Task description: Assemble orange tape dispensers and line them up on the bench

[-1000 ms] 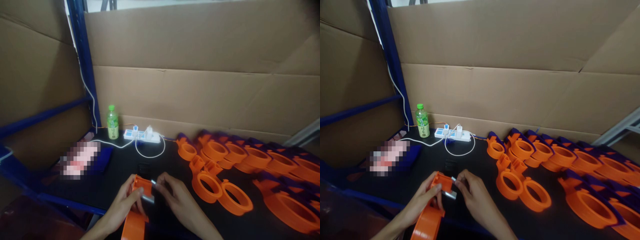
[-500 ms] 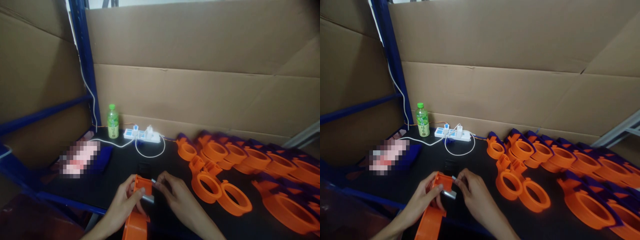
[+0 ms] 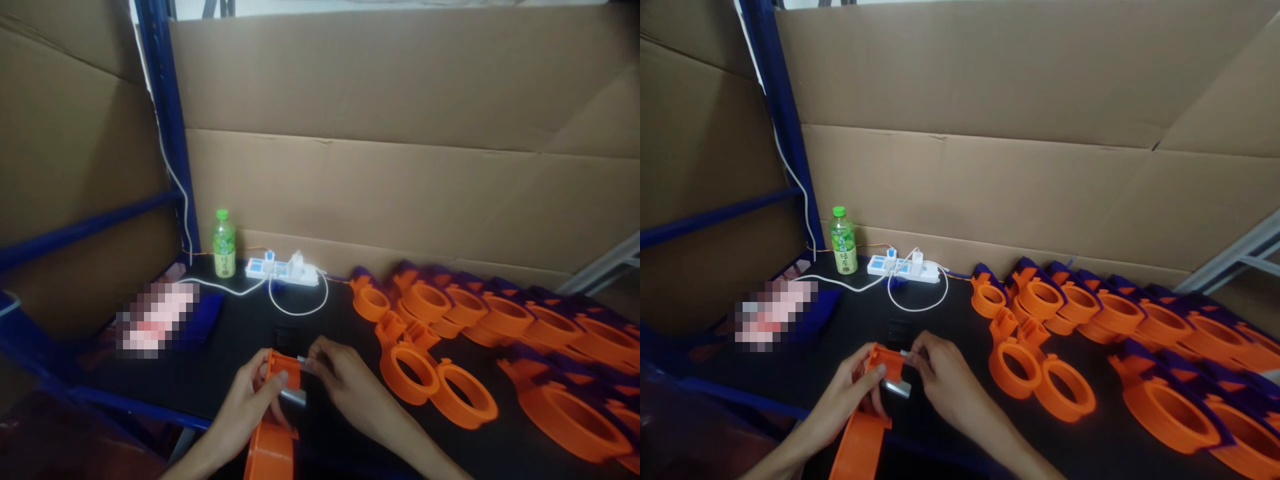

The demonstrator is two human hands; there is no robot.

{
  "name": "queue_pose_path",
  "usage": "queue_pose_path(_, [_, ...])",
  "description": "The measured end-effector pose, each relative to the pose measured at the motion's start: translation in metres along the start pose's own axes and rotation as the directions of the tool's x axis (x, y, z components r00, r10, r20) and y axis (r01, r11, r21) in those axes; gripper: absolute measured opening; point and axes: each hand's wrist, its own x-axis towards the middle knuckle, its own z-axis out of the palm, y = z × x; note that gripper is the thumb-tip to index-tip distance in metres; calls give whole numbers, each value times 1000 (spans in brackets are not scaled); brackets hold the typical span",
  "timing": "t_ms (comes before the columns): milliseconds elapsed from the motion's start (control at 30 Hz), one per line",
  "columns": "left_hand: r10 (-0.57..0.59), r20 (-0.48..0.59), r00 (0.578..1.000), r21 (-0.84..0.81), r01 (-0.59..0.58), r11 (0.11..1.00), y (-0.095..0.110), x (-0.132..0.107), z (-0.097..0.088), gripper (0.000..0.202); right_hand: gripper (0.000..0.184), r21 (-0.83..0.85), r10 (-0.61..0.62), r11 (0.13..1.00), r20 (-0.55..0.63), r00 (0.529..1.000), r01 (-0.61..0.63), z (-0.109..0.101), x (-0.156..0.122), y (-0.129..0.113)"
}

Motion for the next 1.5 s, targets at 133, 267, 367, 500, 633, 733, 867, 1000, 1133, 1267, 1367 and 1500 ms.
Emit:
queue_pose_path(133, [-12, -3, 1000, -26, 12, 1000, 0, 1, -1, 28, 23, 81, 7, 997, 22, 1000, -9, 2, 1, 2])
queue_pose_path(267, [-19, -9, 1000, -21, 18, 1000, 0, 0, -1, 29, 24, 209, 40, 977, 61, 997, -52, 8, 0, 9])
queue_pose_path(367, [-21, -26, 999, -25, 20, 999, 0, 0, -1, 29, 23, 251, 65, 966, 26, 998, -69, 14, -2, 13])
queue_pose_path(500, [-31, -12, 999, -28, 31, 999, 0, 1, 0, 29, 22, 192, 43, 980, 34, 999, -48, 13, -2, 10])
queue_pose_path(633, [-34, 5, 999, -35, 34, 999, 0, 1, 1, 31, 21, 95, -5, 995, 41, 999, 1, 6, 1, 5])
queue_pose_path(733, [-37, 5, 999, -36, 37, 999, -1, 0, 1, 32, 21, 75, -8, 997, 28, 1000, 6, 7, 1, 5])
queue_pose_path(867, [-27, 1, 1000, -24, 27, 999, -3, -1, 2, 33, 21, 71, -11, 997, 0, 1000, 11, 9, -1, 7])
queue_pose_path(1000, [-10, -5, 1000, -9, 10, 1000, -3, -1, 2, 30, 19, 46, -1, 999, 6, 1000, 1, 8, 2, 5])
queue_pose_path(1133, [-3, 1, 1000, 12, 3, 1000, 0, -2, 2, 29, 16, 12, -3, 1000, 25, 1000, 3, 6, 7, 2])
queue_pose_path(1267, [1, -17, 1000, 9, -1, 1000, 0, -1, 2, 26, 15, -21, -16, 1000, 43, 999, 17, 7, 10, 1])
queue_pose_path(1367, [0, -30, 1000, 28, 1, 1000, -1, 0, 1, 26, 14, -51, -10, 999, 43, 999, 12, 10, 13, 0])
queue_pose_path(1500, [-8, -56, 998, 45, 10, 999, -1, 1, 0, 27, 11, -81, -40, 996, 44, 998, 43, 10, 20, -3])
